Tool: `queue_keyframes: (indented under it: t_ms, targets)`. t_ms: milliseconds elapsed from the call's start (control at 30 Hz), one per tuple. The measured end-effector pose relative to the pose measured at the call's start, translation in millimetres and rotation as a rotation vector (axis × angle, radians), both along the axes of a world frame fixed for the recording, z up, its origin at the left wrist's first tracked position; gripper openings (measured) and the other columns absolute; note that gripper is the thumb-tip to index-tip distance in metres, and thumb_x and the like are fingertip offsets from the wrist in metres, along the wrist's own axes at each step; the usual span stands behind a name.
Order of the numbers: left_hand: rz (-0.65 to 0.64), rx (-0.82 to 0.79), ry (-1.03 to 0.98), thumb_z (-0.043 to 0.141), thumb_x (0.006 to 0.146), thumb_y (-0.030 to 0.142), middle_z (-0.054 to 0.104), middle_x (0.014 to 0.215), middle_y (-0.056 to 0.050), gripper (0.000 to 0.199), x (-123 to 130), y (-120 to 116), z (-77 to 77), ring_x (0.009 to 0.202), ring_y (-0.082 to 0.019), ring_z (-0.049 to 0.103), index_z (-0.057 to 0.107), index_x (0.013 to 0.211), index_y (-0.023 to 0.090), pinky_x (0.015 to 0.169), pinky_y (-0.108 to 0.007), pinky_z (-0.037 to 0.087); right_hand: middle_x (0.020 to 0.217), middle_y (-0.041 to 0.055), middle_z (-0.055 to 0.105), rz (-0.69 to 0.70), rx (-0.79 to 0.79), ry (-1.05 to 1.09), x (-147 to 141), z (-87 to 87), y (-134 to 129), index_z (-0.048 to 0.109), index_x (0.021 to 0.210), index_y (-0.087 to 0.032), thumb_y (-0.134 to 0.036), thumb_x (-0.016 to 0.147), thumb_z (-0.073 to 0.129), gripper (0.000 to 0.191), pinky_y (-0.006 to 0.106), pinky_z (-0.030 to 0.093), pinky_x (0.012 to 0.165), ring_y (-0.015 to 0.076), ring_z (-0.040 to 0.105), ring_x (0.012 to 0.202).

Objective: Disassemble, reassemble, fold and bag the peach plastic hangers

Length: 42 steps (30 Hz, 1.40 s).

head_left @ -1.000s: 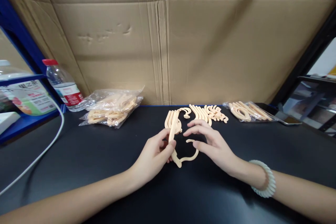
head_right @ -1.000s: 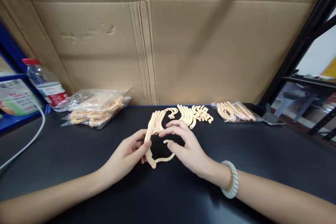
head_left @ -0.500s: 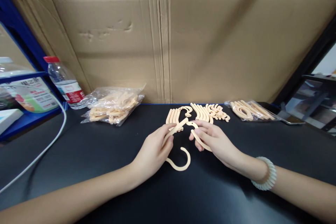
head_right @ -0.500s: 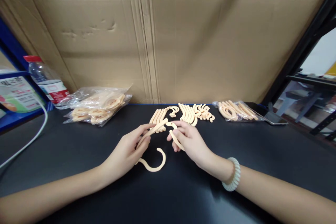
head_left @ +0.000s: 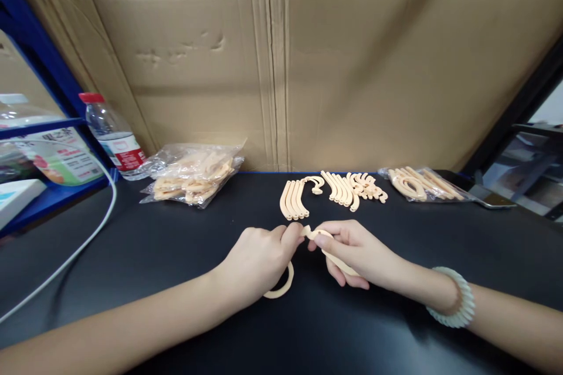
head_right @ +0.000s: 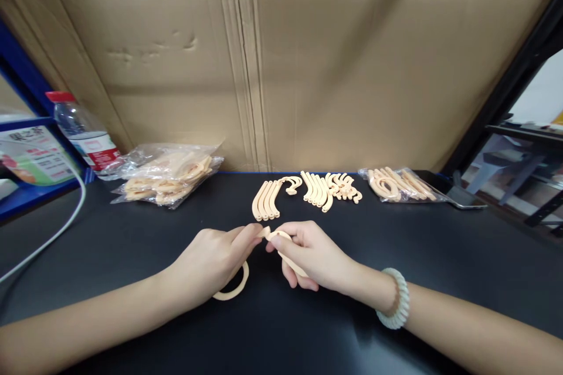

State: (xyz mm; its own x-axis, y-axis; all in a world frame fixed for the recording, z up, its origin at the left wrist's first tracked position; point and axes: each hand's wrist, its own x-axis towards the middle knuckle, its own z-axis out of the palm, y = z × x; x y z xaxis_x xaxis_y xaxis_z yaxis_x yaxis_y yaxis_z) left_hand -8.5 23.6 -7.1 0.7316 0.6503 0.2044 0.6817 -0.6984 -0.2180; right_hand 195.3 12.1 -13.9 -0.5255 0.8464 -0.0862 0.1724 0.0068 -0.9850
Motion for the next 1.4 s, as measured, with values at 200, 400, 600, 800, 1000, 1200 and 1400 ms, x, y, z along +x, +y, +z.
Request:
queue_keyframes:
  t_ms: [200, 400, 600, 800, 1000, 1200, 1400]
  targets:
    - [0.022, -0.073, -0.090, 0.032, 0.099, 0.022, 0.063, 0.064, -0.003, 0.024, 2.0, -4.0, 0.5, 0.048, -0.018, 0.057, 0.056, 0.094, 0.017, 0.043, -0.023, 0.027, 0.042, -0.0070, 0.048, -0.145, 0.244, -0.182, -1.6, -0.4, -8.2, 0.054, 0.076, -0.019, -0.045, 0.094, 0.045, 0.033, 0.018, 0.023, 0.031, 0.0054, 0.035, 0.028]
    - [0.029, -0.246, -0.411, 0.034, 0.096, 0.024, 0.050, 0.054, 0.002, 0.025, 0.7, -4.1, 0.5, 0.042, -0.015, 0.044, 0.053, 0.081, 0.021, 0.044, -0.024, 0.022, 0.050, -0.0041, 0.048, -0.142, 0.793, -0.354, 3.2, -3.1, -13.5, 0.050, 0.065, -0.020, -0.028, 0.097, 0.044, 0.033, 0.023, 0.031, 0.045, 0.0082, 0.041, 0.042]
    - [0.137, -0.559, -0.758, 0.037, 0.094, 0.034, 0.038, 0.050, 0.006, 0.029, 3.9, 0.7, 4.8, 0.044, -0.012, 0.038, 0.057, 0.078, 0.020, 0.047, -0.022, 0.028, 0.071, 0.0016, 0.059, -0.168, 1.101, -0.363, 13.5, 5.0, -3.2, 0.062, 0.086, -0.019, -0.022, 0.097, 0.044, 0.022, 0.025, 0.040, 0.057, 0.0121, 0.052, 0.059]
    - [0.350, -0.973, -1.132, 0.047, 0.089, 0.048, 0.042, 0.049, 0.009, 0.032, 1.9, 14.3, 3.2, 0.035, -0.007, 0.032, 0.055, 0.084, 0.017, 0.037, -0.018, 0.024, 0.087, 0.0062, 0.061, -0.459, 1.262, -0.457, 77.1, 31.0, 48.6, 0.071, 0.095, -0.022, -0.020, 0.092, 0.052, 0.020, 0.032, 0.048, 0.065, 0.0175, 0.058, 0.076]
    - [0.254, -1.192, -1.457, 0.066, 0.083, 0.038, 0.060, 0.067, 0.002, 0.026, -9.0, 25.8, 1.4, 0.046, -0.005, 0.050, 0.058, 0.085, 0.014, 0.048, -0.017, 0.040, 0.092, 0.0075, 0.070, -0.474, 1.165, -0.667, 139.9, 12.1, 90.5, 0.076, 0.087, -0.023, -0.013, 0.085, 0.050, 0.028, 0.037, 0.053, 0.072, 0.0197, 0.066, 0.079]
    - [0.208, -1.306, -1.578, 0.069, 0.084, 0.029, 0.064, 0.071, 0.000, 0.020, -13.3, 28.5, -0.3, 0.058, -0.007, 0.059, 0.059, 0.077, 0.013, 0.062, -0.019, 0.050, 0.092, 0.0079, 0.072, -0.411, 1.134, -0.704, 149.1, -1.7, 97.5, 0.076, 0.084, -0.020, 0.000, 0.078, 0.045, 0.038, 0.035, 0.053, 0.073, 0.0197, 0.068, 0.079]
    - [0.235, -1.327, -1.675, 0.065, 0.088, 0.020, 0.067, 0.078, -0.003, 0.014, -8.6, 22.4, 1.4, 0.074, -0.013, 0.067, 0.058, 0.077, 0.014, 0.077, -0.026, 0.056, 0.104, 0.0126, 0.067, -0.400, 1.203, -0.647, 117.1, 10.1, 74.2, 0.071, 0.101, -0.018, 0.000, 0.085, 0.038, 0.041, 0.037, 0.050, 0.086, 0.0224, 0.063, 0.096]
